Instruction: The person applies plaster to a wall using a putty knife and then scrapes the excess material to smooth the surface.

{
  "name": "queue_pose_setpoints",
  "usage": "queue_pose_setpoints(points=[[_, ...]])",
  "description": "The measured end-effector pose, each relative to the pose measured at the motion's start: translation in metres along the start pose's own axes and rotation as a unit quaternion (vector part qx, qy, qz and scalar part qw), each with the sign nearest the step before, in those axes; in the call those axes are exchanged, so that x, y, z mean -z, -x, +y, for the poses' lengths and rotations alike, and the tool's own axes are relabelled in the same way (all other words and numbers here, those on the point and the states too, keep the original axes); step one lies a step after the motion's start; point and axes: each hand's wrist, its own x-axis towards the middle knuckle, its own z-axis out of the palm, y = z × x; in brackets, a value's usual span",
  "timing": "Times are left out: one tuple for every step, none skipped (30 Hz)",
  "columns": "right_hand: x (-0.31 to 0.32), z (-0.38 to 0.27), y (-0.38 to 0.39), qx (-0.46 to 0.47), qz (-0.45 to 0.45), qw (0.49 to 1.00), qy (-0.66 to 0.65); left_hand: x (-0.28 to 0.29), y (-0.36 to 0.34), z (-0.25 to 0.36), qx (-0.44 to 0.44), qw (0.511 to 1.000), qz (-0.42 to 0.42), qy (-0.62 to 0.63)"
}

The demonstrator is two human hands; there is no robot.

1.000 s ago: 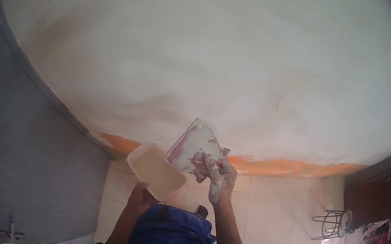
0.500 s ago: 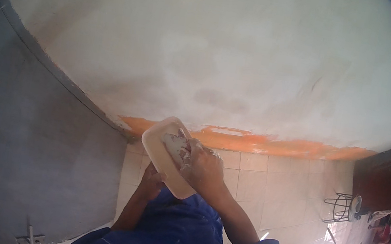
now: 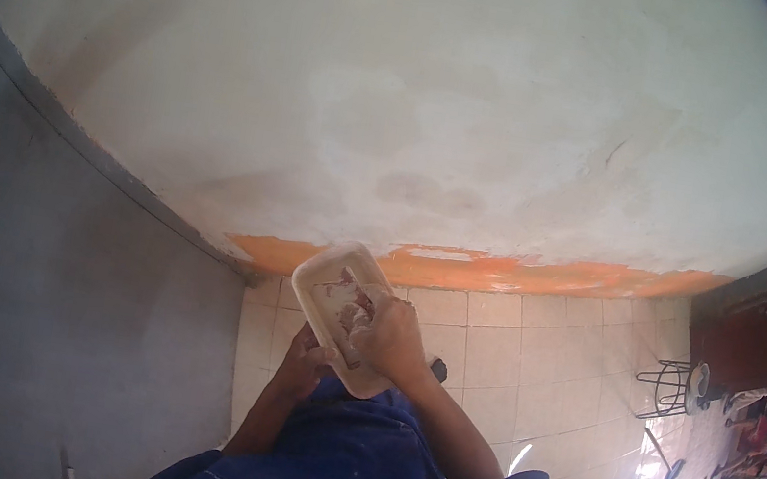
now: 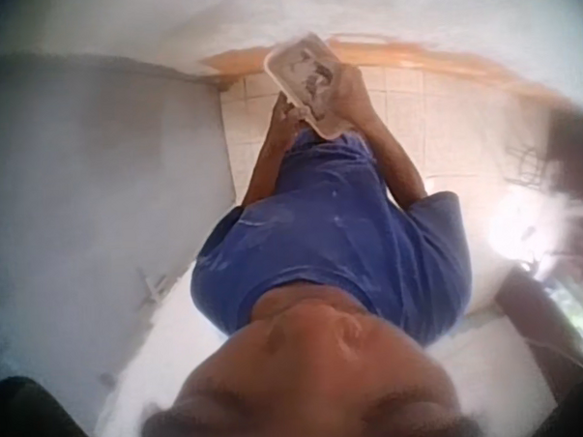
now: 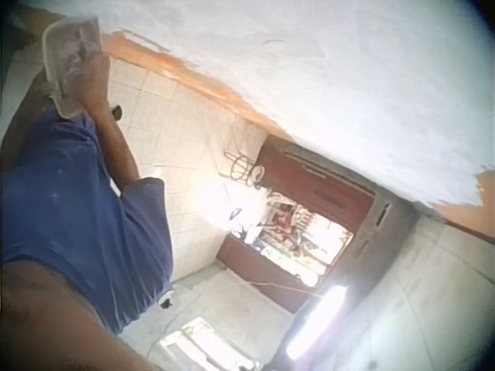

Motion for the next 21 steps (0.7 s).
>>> queue_pose_setpoints(points=[[0.000, 0.002, 0.000, 0.003, -0.006, 1.000, -0.006, 0.004, 0.000, -0.001, -0.002, 1.000, 0.000, -0.002], [0.000, 0.004, -0.001, 0.010, -0.004, 1.000, -0.017, 0.008, -0.001, -0.003, -0.004, 1.000, -0.001, -0.004], [0.001, 0.006, -0.002, 0.017, -0.002, 0.999, -0.028, 0.012, -0.001, -0.005, -0.006, 1.000, 0.000, 0.002], [0.001, 0.007, -0.002, 0.023, -0.002, 0.999, -0.039, 0.015, -0.001, -0.006, -0.008, 1.000, 0.002, 0.008], [0.001, 0.009, -0.003, 0.026, -0.003, 0.999, -0.042, 0.018, 0.000, -0.007, -0.009, 1.000, 0.004, 0.015], [0.001, 0.011, -0.004, 0.028, -0.004, 0.999, -0.046, 0.020, 0.002, -0.008, -0.013, 1.000, 0.007, 0.008], [0.001, 0.013, -0.005, 0.032, -0.004, 0.998, -0.048, 0.021, 0.002, -0.008, -0.018, 1.000, 0.007, 0.002], [0.001, 0.015, -0.006, 0.015, 0.001, 0.998, -0.069, 0.021, 0.002, -0.008, -0.022, 1.000, 0.008, -0.004], [-0.001, 0.017, -0.007, -0.003, 0.005, 0.996, -0.090, 0.023, 0.002, -0.007, -0.018, 1.000, 0.008, -0.007], [-0.001, 0.019, -0.007, -0.019, 0.008, 0.994, -0.111, 0.024, 0.003, -0.007, -0.016, 1.000, 0.009, -0.009], [-0.001, 0.019, -0.007, -0.027, -0.002, 0.994, -0.107, 0.026, 0.003, -0.007, -0.014, 1.000, 0.010, -0.011], [0.000, 0.019, -0.007, -0.036, -0.011, 0.994, -0.102, 0.028, 0.005, -0.007, -0.017, 1.000, 0.009, -0.013], [-0.001, 0.019, -0.008, -0.044, -0.018, 0.994, -0.098, 0.030, 0.006, -0.006, -0.021, 1.000, 0.006, -0.017], [-0.001, 0.019, -0.008, -0.055, -0.016, 0.991, -0.119, 0.034, 0.007, -0.004, -0.024, 1.000, 0.002, -0.021], [-0.001, 0.019, -0.009, -0.065, -0.014, 0.988, -0.140, 0.038, 0.006, -0.003, -0.025, 1.000, -0.001, -0.004], [-0.002, 0.018, -0.010, -0.075, -0.013, 0.984, -0.162, 0.042, 0.005, -0.001, -0.026, 1.000, -0.004, 0.013], [-0.002, 0.014, -0.013, -0.090, -0.010, 0.977, -0.194, 0.047, 0.005, 0.001, -0.027, 0.999, -0.008, 0.030], [0.000, 0.008, -0.012, -0.106, -0.002, 0.969, -0.225, 0.053, 0.004, 0.001, -0.032, 0.998, -0.017, 0.043], [0.001, 0.000, -0.014, -0.119, 0.001, 0.959, -0.258, 0.058, 0.003, 0.004, -0.039, 0.997, -0.023, 0.056], [0.003, -0.006, -0.015, -0.126, 0.004, 0.951, -0.281, 0.062, 0.002, 0.007, -0.045, 0.996, -0.030, 0.069], [0.004, -0.012, -0.016, -0.132, 0.007, 0.943, -0.305, 0.064, 0.001, 0.010, -0.044, 0.996, -0.032, 0.075]])
